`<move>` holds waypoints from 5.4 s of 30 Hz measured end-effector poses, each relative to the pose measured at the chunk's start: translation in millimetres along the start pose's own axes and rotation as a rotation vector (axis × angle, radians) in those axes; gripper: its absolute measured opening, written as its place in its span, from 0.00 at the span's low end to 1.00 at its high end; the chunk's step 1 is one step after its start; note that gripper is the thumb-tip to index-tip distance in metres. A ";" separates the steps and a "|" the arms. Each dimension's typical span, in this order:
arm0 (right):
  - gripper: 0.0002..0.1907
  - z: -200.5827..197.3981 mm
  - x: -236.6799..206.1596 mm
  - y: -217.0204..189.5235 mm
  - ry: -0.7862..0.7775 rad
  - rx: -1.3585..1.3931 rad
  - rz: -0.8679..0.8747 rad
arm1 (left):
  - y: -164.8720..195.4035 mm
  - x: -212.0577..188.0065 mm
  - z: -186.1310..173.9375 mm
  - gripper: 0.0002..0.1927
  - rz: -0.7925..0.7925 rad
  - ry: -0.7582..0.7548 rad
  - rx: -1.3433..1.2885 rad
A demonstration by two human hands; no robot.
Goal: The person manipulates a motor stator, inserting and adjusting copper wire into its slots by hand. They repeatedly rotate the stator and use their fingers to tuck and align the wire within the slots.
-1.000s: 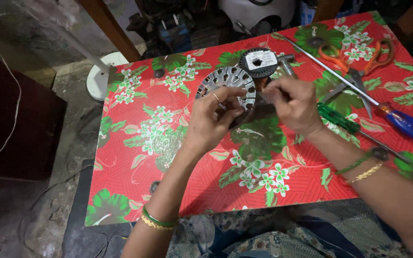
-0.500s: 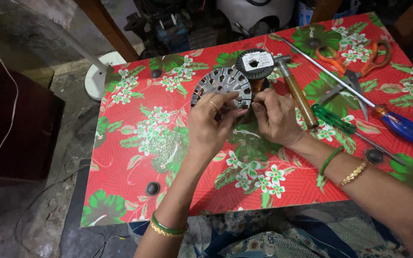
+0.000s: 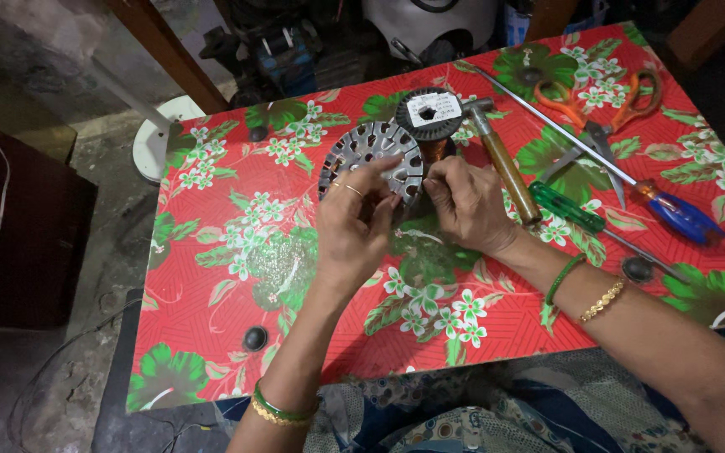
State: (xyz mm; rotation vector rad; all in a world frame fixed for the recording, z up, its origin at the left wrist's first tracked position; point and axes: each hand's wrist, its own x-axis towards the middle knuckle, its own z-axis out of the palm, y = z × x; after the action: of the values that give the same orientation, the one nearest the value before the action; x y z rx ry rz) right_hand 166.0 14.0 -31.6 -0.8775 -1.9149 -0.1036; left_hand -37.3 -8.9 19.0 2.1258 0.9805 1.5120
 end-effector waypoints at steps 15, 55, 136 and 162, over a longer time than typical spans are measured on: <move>0.07 -1.4 3.9 -2.9 0.027 0.026 0.005 | -3.7 8.7 -4.1 0.25 0.272 0.076 0.257; 0.11 -41.7 12.9 43.8 -1.014 0.304 0.589 | -7.2 10.8 23.1 0.18 0.516 -0.363 0.407; 0.11 -15.7 -1.0 21.2 -0.346 0.856 0.613 | -1.7 16.7 39.2 0.05 -0.268 -0.070 -0.527; 0.08 -18.7 1.2 23.0 -0.388 0.863 0.594 | -19.4 23.7 42.8 0.07 -0.301 -0.051 -0.623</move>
State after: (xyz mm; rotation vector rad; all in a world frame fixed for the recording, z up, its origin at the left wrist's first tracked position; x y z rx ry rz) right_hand 193.8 23.6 -27.8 -0.8345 -1.6845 1.2274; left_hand 0.3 25.9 7.1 1.4975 0.6557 1.3719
